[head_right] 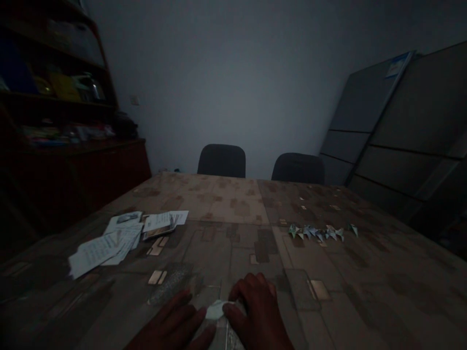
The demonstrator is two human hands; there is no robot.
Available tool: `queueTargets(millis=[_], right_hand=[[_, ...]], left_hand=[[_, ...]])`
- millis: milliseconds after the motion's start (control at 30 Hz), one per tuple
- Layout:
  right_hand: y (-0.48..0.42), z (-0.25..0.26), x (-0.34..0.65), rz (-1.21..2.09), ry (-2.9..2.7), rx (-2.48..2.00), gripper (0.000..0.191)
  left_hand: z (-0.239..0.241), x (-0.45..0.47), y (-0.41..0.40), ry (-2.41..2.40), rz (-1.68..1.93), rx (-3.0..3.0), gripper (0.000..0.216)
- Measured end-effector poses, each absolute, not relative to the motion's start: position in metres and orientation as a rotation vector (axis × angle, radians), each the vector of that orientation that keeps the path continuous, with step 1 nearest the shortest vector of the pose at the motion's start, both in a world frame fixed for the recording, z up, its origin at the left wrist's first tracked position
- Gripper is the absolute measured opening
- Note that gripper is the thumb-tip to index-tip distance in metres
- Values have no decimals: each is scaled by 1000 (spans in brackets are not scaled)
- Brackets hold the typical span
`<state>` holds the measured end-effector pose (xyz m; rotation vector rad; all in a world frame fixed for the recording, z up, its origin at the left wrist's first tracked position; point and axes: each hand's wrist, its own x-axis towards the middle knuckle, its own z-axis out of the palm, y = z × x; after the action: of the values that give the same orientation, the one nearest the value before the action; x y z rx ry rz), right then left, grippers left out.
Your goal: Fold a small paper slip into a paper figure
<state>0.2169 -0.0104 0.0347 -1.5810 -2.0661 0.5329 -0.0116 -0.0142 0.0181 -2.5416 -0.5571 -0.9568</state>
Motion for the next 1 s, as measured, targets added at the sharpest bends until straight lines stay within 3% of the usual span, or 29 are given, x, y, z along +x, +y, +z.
queueTargets(millis=[233, 367, 433, 567, 667, 800, 1000], right_hand=[[-13, 26, 215, 510, -2045, -1516, 23], [-11, 28, 212, 547, -2018, -1477, 18], [-10, 32, 208, 700, -1910, -1452, 13], [-10, 39, 202, 1026, -1592, -1328, 8], [-12, 40, 197, 1190, -1393, -1194, 20], [-15, 39, 192, 1321, -1265, -1121, 35], [-19, 39, 184, 1436, -1270, -1121, 43]], left_hand=[[21, -14, -9, -635, -962, -2642, 27], [27, -29, 0, -706, -1149, -2802, 32], [32, -37, 0, -966, -1218, -2855, 34], [37, -35, -6, -1901, -1562, -2801, 22], [38, -22, -9, -2420, -2137, -2686, 27], [41, -6, -11, -2482, -2718, -2621, 38], [58, 4, -13, -2443, -2640, -2616, 23]])
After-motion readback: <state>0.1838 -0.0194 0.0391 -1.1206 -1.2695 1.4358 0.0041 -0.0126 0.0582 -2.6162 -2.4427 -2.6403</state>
